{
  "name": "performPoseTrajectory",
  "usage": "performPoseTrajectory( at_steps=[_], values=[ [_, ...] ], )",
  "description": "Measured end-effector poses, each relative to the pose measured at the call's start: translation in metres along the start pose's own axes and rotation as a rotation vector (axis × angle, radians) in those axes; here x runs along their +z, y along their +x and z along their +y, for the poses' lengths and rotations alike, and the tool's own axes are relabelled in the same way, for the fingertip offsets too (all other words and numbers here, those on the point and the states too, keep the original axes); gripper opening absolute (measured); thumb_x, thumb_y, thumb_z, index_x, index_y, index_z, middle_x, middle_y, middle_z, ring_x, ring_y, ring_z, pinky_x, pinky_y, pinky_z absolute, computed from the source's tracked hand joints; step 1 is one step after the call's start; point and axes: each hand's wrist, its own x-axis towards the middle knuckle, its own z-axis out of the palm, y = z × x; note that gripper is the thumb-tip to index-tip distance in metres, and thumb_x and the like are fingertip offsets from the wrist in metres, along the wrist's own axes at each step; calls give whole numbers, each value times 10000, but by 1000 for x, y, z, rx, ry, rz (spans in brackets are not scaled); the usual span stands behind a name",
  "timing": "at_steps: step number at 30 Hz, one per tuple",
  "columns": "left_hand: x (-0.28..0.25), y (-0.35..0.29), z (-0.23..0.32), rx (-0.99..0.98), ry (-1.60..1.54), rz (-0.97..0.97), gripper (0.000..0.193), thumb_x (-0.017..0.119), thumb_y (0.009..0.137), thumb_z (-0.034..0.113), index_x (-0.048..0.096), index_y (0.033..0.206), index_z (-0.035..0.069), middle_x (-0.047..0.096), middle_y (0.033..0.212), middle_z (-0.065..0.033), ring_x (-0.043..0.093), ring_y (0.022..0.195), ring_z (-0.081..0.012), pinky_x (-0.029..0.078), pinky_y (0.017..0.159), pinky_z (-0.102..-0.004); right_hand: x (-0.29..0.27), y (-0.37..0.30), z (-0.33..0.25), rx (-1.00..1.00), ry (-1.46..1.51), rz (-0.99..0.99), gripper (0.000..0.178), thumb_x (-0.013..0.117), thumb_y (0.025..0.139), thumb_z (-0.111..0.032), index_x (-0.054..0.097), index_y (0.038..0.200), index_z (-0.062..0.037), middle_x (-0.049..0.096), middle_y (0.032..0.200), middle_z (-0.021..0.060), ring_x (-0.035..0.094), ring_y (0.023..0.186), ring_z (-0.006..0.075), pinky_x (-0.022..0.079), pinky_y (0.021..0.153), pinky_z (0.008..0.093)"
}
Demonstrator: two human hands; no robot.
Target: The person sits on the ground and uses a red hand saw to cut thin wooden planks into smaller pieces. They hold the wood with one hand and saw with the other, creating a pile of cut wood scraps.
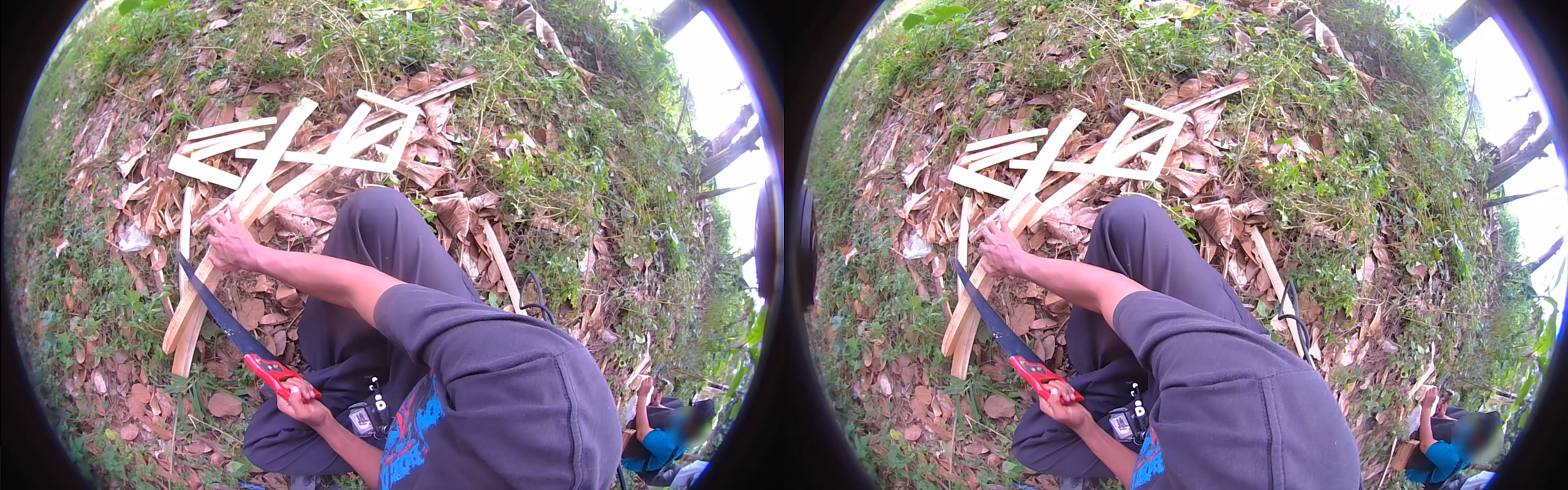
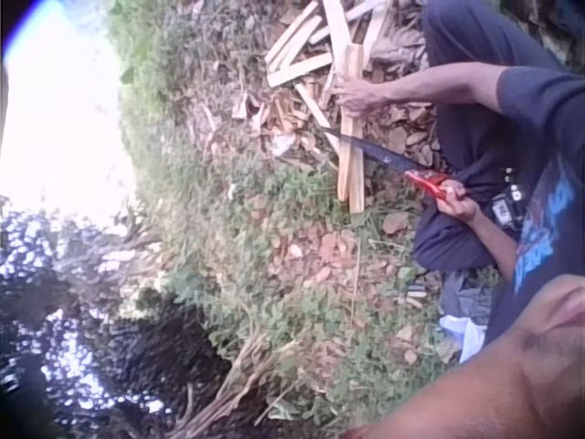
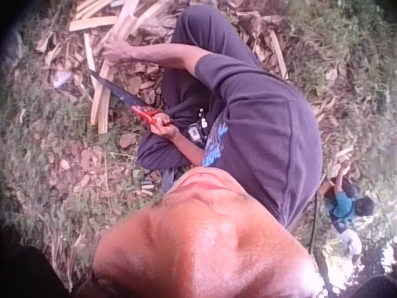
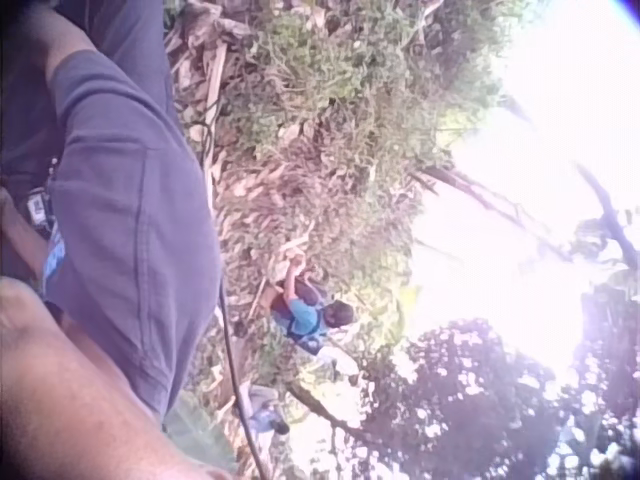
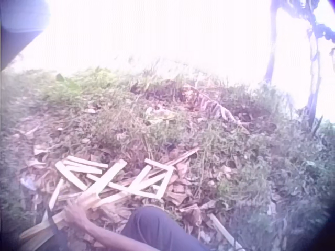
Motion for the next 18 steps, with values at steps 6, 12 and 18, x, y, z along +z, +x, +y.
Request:
performPoseTrajectory(
  at_steps=[6,12,18],
  values=[
    [-10,6,33,-261,-72,-121,347,427,924,365,481,795,48,457,663,-43,432,587,-139,369,608,-299,19,48,1,50,-198,-121,463,460,866,-449,709,956,-69,639,1065,147,550,1039,274,404,867,435],
    [-20,6,33,-320,-170,-8,462,337,985,418,477,733,56,445,590,-33,403,505,-119,333,515,-262,13,51,-6,79,-225,-311,518,357,892,-461,696,707,-116,664,780,94,575,808,231,409,766,396],
    [-20,9,23,-301,-44,-80,331,444,917,315,460,712,55,448,593,-46,385,493,-125,318,504,-256,13,53,-6,95,-152,-314,518,386,902,-493,701,696,-138,660,722,75,605,714,226,384,742,384]
  ],
)
